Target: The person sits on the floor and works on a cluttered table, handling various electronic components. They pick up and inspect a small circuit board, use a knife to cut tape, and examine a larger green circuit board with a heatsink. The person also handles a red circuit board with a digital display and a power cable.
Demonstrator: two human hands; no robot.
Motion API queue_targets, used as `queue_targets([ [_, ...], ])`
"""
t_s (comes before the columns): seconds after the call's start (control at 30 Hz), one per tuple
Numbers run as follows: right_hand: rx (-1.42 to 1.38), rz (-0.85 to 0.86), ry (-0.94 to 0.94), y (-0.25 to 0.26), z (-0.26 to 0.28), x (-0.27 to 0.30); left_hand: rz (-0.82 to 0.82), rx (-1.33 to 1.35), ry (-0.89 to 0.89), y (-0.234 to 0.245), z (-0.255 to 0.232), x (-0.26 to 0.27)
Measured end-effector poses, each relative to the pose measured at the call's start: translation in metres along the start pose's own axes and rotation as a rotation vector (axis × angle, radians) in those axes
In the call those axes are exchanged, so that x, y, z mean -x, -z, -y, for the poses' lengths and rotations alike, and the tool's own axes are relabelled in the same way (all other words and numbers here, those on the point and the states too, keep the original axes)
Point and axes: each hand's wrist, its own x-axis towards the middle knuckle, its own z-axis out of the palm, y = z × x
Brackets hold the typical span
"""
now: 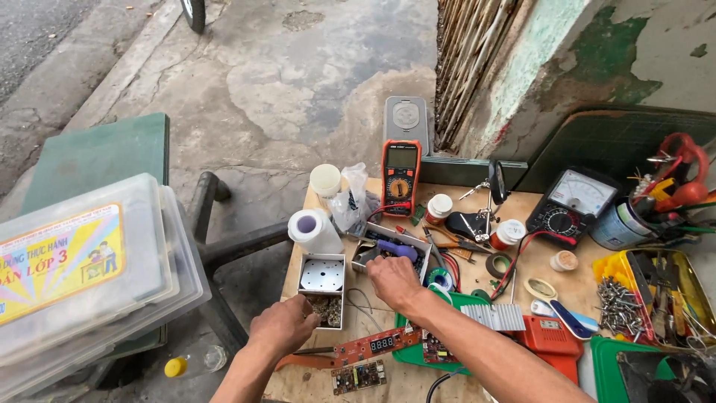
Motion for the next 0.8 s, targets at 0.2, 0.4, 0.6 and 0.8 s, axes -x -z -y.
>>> queue_targets([
  [0.2,-0.049,-0.039,-0.048,0.026,0.001,-0.002,0.033,0.012,0.018,0.011,-0.006,0.008],
  [0.4,-0.717,0.224,-0.544,0.180,0.007,0.049,-0.097,0.026,-0.010,0.002,0.015,-0.002],
  [0.6,-0.929,-0.463,-0.633,0.211,-0.024,0.169,-0.228,0.107,-0.276,0.023,-0.024,0.057],
  [0.8,-0.643,-0.290,-0.492,0.110,-0.045,0.260,-0.107,-0.081,-0.521,-0.072,-0.067,0.018],
])
